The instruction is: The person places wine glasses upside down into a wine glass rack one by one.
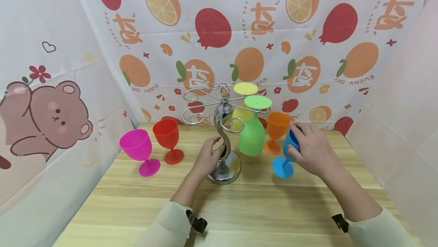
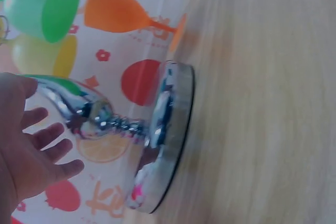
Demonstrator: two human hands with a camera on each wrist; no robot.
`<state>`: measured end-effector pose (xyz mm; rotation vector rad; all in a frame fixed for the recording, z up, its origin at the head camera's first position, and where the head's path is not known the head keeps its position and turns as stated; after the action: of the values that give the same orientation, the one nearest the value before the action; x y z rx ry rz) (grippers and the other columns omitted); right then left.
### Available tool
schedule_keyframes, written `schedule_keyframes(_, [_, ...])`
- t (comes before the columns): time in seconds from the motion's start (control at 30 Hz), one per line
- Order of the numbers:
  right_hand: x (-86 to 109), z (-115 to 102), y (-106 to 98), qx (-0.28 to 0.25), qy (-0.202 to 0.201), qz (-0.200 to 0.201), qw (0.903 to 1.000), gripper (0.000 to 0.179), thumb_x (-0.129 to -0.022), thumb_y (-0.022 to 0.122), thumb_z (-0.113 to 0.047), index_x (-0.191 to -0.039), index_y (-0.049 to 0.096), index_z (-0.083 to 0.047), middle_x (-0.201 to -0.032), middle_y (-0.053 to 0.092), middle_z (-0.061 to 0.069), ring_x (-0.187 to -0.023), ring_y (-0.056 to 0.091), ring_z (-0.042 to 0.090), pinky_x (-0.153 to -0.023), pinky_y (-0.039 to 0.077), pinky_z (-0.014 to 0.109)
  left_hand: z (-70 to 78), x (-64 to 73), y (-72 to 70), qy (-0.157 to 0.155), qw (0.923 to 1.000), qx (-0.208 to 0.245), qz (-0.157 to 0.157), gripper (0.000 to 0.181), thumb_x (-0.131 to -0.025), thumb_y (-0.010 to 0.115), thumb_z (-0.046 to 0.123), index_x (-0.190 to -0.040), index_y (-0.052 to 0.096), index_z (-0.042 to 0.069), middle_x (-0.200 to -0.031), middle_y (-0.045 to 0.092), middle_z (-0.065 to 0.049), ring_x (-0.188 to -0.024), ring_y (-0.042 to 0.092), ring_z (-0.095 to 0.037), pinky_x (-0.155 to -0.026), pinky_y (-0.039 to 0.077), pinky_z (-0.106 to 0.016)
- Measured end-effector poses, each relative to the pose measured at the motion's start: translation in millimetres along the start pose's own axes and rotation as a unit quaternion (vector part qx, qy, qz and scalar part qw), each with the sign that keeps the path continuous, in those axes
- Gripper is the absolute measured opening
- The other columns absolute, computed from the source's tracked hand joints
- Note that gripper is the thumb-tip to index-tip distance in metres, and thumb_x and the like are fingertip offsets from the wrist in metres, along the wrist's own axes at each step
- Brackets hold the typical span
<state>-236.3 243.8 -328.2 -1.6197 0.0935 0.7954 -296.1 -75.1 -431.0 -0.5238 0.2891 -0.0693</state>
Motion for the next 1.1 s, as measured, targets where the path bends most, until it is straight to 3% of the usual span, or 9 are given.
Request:
schedule_keyframes(0.13, [4.2,-18.0,-16.4,-0.031,-0.020,0.024,0.9990,0.057,-0.084,0.059,-0.029,-0.135,0.057,-0.004,-0.131,0.057,0.016,-0.116,0.051,0.035,-0.087,0.051,0.056,5.4,5.8,-11.2,-0.001,0.9995,-0.024,0.018,0.034,-0.099,0.057,0.028,-0.129,0.061,0.012,-0.132,0.055,-0.009,-0.129,0.050,-0.027,-0.108,0.041,-0.049])
schedule_keyframes(0.27, [8.2,-31.6,-27.5,-0.094,-0.013,0.021,0.9953,0.056,-0.084,0.062,-0.027,-0.137,0.057,-0.009,-0.133,0.057,0.012,-0.117,0.051,0.033,-0.082,0.054,0.057,9.8,10.0,-19.0,0.006,0.9988,-0.037,0.032,0.021,-0.098,0.058,0.024,-0.113,0.069,0.014,-0.113,0.064,-0.004,-0.105,0.059,-0.023,-0.090,0.051,-0.043])
schedule_keyframes(0.4, [10.9,-38.9,-30.6,-0.193,0.017,0.014,0.9809,0.054,-0.087,0.061,-0.022,-0.140,0.054,-0.014,-0.138,0.053,0.013,-0.121,0.048,0.035,-0.078,0.055,0.060,12.9,13.1,-23.9,0.005,0.9993,-0.022,0.029,0.017,-0.099,0.059,0.024,-0.104,0.072,0.015,-0.096,0.069,-0.001,-0.087,0.060,-0.017,-0.077,0.050,-0.033])
schedule_keyframes(0.53, [11.9,-42.2,-26.1,-0.303,0.047,0.032,0.9512,0.050,-0.091,0.057,-0.017,-0.141,0.053,-0.013,-0.141,0.051,0.015,-0.125,0.046,0.039,-0.078,0.055,0.063,17.0,16.1,-26.7,0.008,0.9998,0.011,0.011,0.016,-0.099,0.060,0.025,-0.101,0.073,0.016,-0.092,0.072,-0.006,-0.083,0.060,-0.017,-0.073,0.051,-0.030])
schedule_keyframes(0.73, [10.4,-50.1,-14.3,-0.433,0.096,0.040,0.8955,0.047,-0.094,0.049,-0.019,-0.140,0.052,-0.017,-0.141,0.048,0.013,-0.120,0.046,0.038,-0.080,0.054,0.058,24.5,20.5,-28.8,0.027,0.9979,0.057,-0.013,0.015,-0.096,0.064,0.025,-0.105,0.073,0.017,-0.094,0.071,-0.010,-0.082,0.060,-0.020,-0.070,0.051,-0.028])
schedule_keyframes(0.87, [7.4,-58.2,-7.6,-0.498,0.118,0.035,0.8582,0.046,-0.092,0.045,-0.018,-0.137,0.051,-0.014,-0.138,0.048,0.013,-0.117,0.045,0.036,-0.082,0.050,0.048,26.7,21.3,-29.0,0.028,0.9958,0.085,-0.021,0.016,-0.095,0.067,0.025,-0.106,0.072,0.015,-0.094,0.072,-0.008,-0.080,0.060,-0.021,-0.069,0.050,-0.025])
schedule_keyframes(1.0, [4.0,-67.2,-3.6,-0.551,0.132,0.050,0.8227,0.047,-0.086,0.042,-0.011,-0.132,0.050,-0.006,-0.134,0.051,0.014,-0.115,0.045,0.034,-0.084,0.047,0.045,27.5,22.2,-26.7,0.020,0.9933,0.109,-0.032,0.019,-0.094,0.068,0.024,-0.107,0.072,0.012,-0.096,0.071,-0.008,-0.081,0.060,-0.023,-0.070,0.051,-0.024])
schedule_keyframes(1.1, [2.0,-73.8,-1.8,-0.574,0.144,0.066,0.8035,0.048,-0.084,0.041,-0.009,-0.131,0.048,-0.002,-0.132,0.053,0.009,-0.116,0.044,0.032,-0.085,0.045,0.046,28.2,23.4,-22.9,0.007,0.9916,0.122,-0.041,0.019,-0.093,0.069,0.022,-0.108,0.071,0.011,-0.097,0.070,-0.005,-0.084,0.060,-0.022,-0.072,0.052,-0.025])
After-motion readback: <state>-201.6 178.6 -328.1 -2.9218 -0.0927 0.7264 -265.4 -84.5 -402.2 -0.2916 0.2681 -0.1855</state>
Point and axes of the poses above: each hand's wrist, its own x-axis away from the middle knuckle, its own y-axis out of the palm, z = x × y, the point moved 3 cm from there along -x, towards the middle knuckle
